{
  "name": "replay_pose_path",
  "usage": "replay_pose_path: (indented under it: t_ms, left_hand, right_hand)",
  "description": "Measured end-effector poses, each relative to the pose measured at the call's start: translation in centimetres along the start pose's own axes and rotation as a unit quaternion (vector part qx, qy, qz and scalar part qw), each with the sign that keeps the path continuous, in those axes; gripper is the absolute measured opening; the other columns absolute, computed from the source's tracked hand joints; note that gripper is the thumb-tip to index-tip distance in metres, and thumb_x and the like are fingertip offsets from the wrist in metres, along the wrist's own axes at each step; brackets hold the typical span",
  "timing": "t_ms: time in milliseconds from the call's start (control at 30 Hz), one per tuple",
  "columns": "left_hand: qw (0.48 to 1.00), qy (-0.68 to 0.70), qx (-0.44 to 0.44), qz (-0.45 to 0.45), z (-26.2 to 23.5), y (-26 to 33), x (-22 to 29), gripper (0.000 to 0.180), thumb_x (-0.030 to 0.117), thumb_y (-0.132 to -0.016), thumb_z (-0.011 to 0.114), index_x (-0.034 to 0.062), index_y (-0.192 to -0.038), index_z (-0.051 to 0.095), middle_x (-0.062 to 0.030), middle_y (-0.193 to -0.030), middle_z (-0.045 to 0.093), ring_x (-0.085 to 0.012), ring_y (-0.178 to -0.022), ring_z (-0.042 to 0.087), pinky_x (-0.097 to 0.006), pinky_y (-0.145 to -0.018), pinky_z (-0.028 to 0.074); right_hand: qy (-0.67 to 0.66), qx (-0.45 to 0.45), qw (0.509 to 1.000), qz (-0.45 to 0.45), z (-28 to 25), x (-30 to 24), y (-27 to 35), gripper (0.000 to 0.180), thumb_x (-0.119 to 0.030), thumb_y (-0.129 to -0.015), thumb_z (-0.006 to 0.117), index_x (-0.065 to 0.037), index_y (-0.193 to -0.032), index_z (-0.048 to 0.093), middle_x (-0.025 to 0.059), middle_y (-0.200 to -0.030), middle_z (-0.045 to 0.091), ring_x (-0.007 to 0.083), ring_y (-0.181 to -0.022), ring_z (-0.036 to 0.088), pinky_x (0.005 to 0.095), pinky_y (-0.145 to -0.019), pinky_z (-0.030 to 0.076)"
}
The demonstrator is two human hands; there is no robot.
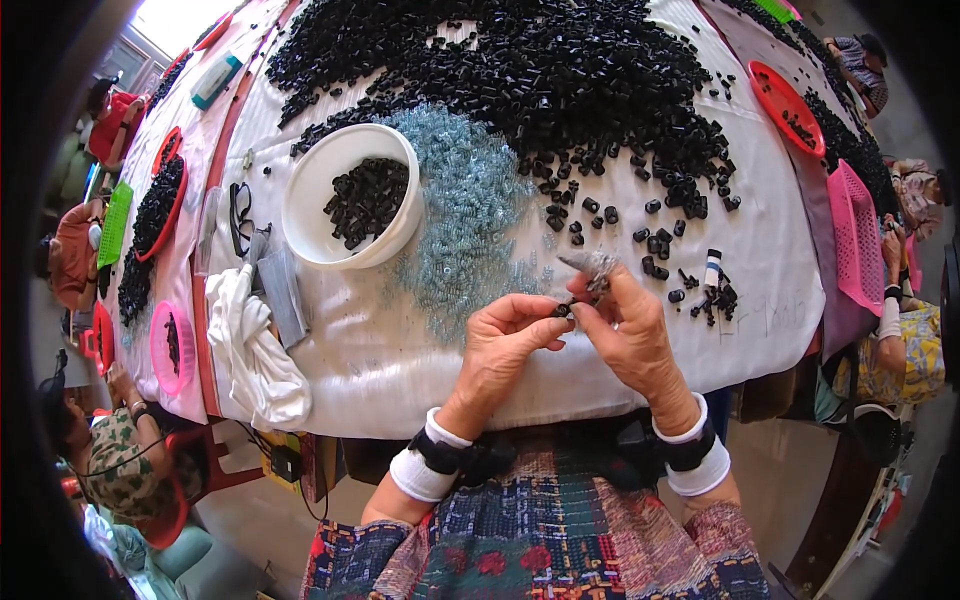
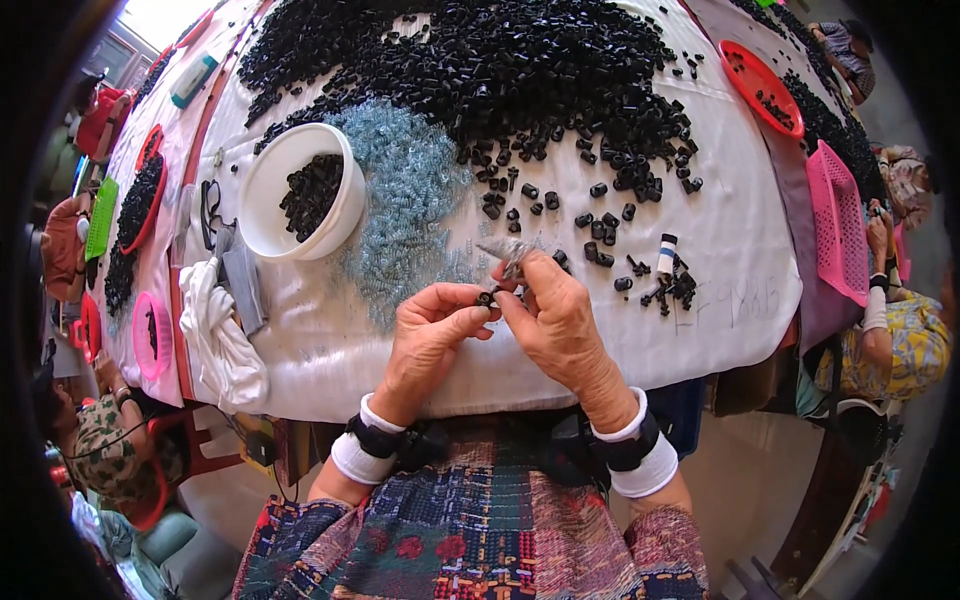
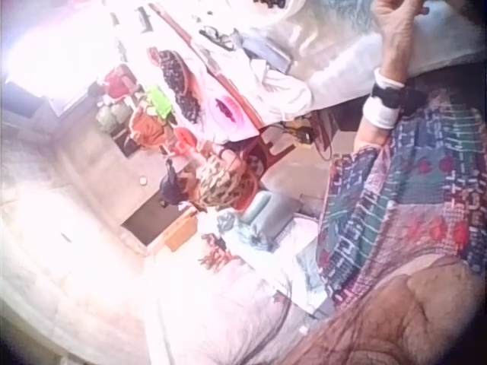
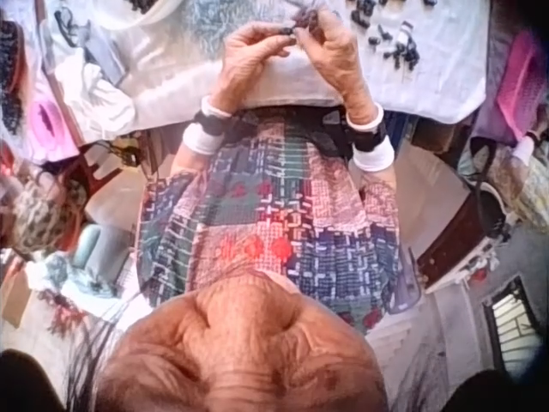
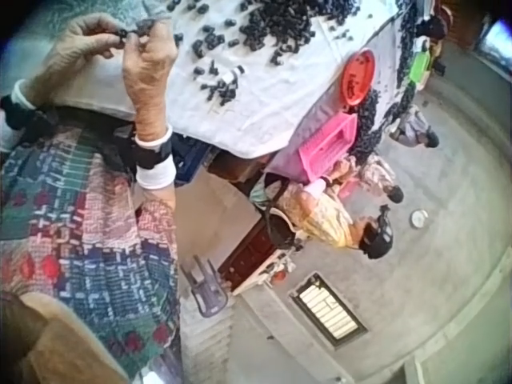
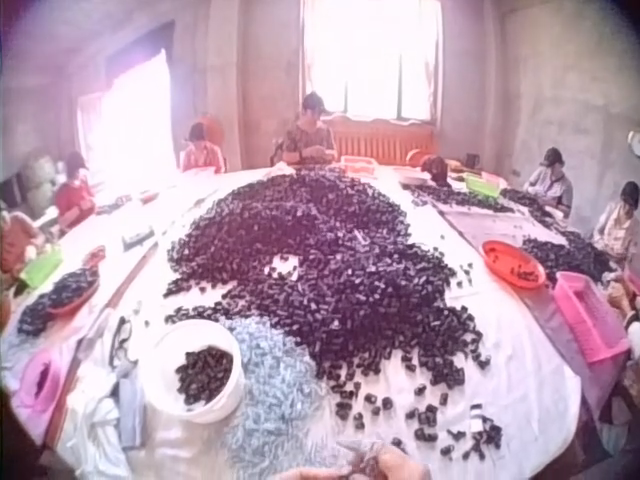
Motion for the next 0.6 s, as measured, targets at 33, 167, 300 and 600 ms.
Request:
replay_pose_path:
  t_ms: [33, 167, 300, 600]
  left_hand:
    - [1.000, -0.006, -0.001, -0.002, 0.0, 0.0, 0.1, 0.017, 0.001, -0.082, 0.065, -0.0007, -0.099, 0.062, -0.0108, -0.093, 0.066, -0.0166, -0.084, 0.065, -0.027, -0.069, 0.054]
    - [1.000, -0.012, -0.001, -0.004, 0.1, 0.1, 0.1, 0.018, 0.001, -0.082, 0.066, -0.0008, -0.099, 0.062, -0.0107, -0.093, 0.066, -0.0160, -0.085, 0.065, -0.026, -0.070, 0.054]
    - [1.000, -0.011, 0.002, -0.002, 0.0, 0.0, 0.0, 0.017, 0.001, -0.082, 0.066, -0.0008, -0.099, 0.062, -0.0104, -0.094, 0.066, -0.0153, -0.085, 0.065, -0.025, -0.070, 0.054]
    - [1.000, 0.000, 0.006, 0.007, 0.3, 0.4, 0.2, 0.018, 0.004, -0.082, 0.067, -0.0021, -0.098, 0.062, -0.0099, -0.090, 0.067, -0.0148, -0.079, 0.065, -0.024, -0.068, 0.054]
  right_hand:
    - [-0.037, 0.006, 0.999, 0.032, 0.0, 0.6, 0.1, 0.022, 0.005, -0.077, 0.060, -0.001, -0.098, 0.056, 0.0097, -0.082, 0.062, 0.0164, -0.062, 0.060, 0.0264, -0.054, 0.047]
    - [-0.080, 0.033, 0.995, 0.046, 0.2, 1.0, 0.4, 0.022, 0.004, -0.079, 0.062, -0.001, -0.098, 0.055, 0.0060, -0.082, 0.064, 0.0091, -0.059, 0.059, 0.0228, -0.053, 0.046]
    - [-0.147, 0.055, 0.983, 0.095, 1.0, 1.4, 0.7, 0.020, 0.004, -0.080, 0.062, -0.002, -0.098, 0.055, 0.0041, -0.083, 0.064, 0.0087, -0.066, 0.061, 0.0218, -0.056, 0.048]
    - [-0.233, 0.051, 0.955, 0.174, 1.2, 1.6, 1.3, 0.019, 0.003, -0.082, 0.062, 0.000, -0.099, 0.056, 0.0051, -0.087, 0.065, 0.0090, -0.078, 0.061, 0.0241, -0.066, 0.053]
Point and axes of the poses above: each hand's wrist, its own y-axis away from the middle knuckle, its own z-axis out of the palm, x = y × z, the point moved 4 cm from there along -y, towards the middle knuckle
